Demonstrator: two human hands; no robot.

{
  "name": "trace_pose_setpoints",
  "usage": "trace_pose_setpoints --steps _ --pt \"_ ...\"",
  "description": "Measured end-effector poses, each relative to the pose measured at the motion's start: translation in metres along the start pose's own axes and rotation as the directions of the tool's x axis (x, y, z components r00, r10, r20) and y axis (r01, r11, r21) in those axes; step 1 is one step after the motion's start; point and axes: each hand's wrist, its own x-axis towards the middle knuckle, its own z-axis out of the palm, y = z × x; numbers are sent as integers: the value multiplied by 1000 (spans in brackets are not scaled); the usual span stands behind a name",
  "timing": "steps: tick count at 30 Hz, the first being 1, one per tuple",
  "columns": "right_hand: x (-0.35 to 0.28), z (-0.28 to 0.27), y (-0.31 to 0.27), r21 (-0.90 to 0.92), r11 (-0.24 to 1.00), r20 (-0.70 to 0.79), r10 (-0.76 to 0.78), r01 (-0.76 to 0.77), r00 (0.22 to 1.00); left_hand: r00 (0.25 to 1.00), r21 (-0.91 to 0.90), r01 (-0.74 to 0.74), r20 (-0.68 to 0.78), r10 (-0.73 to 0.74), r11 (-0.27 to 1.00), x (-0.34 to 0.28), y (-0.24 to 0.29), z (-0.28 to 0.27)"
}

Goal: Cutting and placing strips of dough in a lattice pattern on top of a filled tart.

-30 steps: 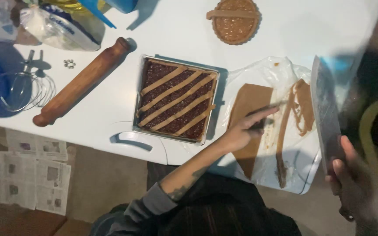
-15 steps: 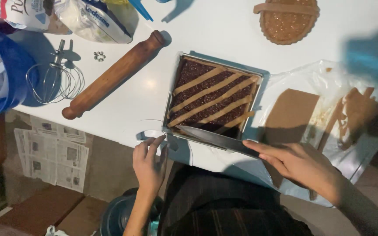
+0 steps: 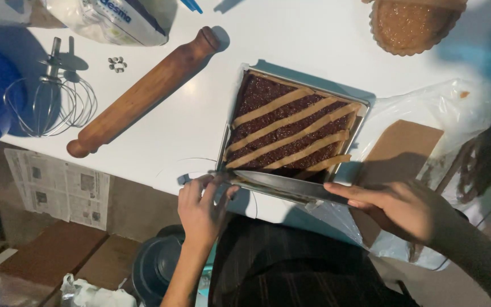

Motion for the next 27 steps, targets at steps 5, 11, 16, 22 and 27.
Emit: trace_pose_setpoints --steps 5,11,16,22,27 --pt "21 -9 48 294 956 78 -23 -1 997 1000 -4 13 3 -13 1000 -1 -2 2" --pt "2 -13 1 22 999 23 49 -49 999 999 0 39 -9 -39 999 2 1 -1" --pt "1 -21 -23 84 991 -7 103 -102 995 999 7 40 -27 -40 999 0 0 3" --pt "-4 -29 -58 -423 906 -34 6 -20 999 998 24 47 -42 -46 999 -2 0 6" --pt "-1 -42 -59 -772 630 17 -101 77 995 997 25 45 -59 -43 999 0 5 6"
